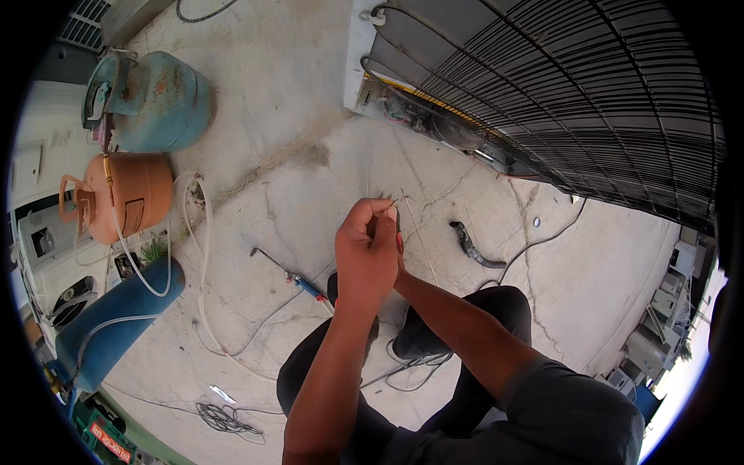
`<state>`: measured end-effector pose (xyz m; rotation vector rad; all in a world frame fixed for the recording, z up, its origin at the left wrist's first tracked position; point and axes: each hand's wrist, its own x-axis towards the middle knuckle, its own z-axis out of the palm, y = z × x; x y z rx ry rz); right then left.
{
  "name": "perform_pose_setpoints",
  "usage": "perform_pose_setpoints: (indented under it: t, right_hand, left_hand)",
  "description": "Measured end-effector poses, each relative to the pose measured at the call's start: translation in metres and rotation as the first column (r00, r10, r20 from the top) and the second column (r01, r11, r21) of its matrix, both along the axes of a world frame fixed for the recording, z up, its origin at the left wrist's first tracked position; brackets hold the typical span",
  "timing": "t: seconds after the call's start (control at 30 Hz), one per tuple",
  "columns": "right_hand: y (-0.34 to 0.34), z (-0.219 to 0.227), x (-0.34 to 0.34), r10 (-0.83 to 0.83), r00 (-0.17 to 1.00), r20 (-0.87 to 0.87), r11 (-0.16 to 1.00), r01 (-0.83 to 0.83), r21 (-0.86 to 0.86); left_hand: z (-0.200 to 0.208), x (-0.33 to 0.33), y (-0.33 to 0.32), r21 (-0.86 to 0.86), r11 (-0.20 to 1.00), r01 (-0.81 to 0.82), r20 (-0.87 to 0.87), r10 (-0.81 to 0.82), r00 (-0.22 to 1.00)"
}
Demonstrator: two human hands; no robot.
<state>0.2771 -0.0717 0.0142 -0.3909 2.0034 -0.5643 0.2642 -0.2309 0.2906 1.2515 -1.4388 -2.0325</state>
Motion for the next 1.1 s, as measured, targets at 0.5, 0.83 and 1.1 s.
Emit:
perform_pose_setpoints:
  t: [0.5, 0.83, 1.1]
  right_hand:
    - [-0.039, -0.024, 0.024, -0.466, 0.841, -0.274, 0.871, 0.490, 0.025]
    - [-0.068, 0.103, -0.045, -0.418, 0.907, -0.059, 0.739, 0.301, -0.603]
    - [-0.088, 0.241, -0.107, -0.008, 0.955, -0.297, 0.638, -0.224, -0.737]
  left_hand:
    - [0.020, -0.001, -0.037, -0.408, 0.913, 0.008, -0.096, -0.051, 0.994]
    - [0.042, 0.029, -0.055, -0.432, 0.901, -0.024, -0.164, -0.052, 0.985]
    - [0.041, 0.054, -0.054, -0.305, 0.952, -0.010, -0.251, -0.071, 0.965]
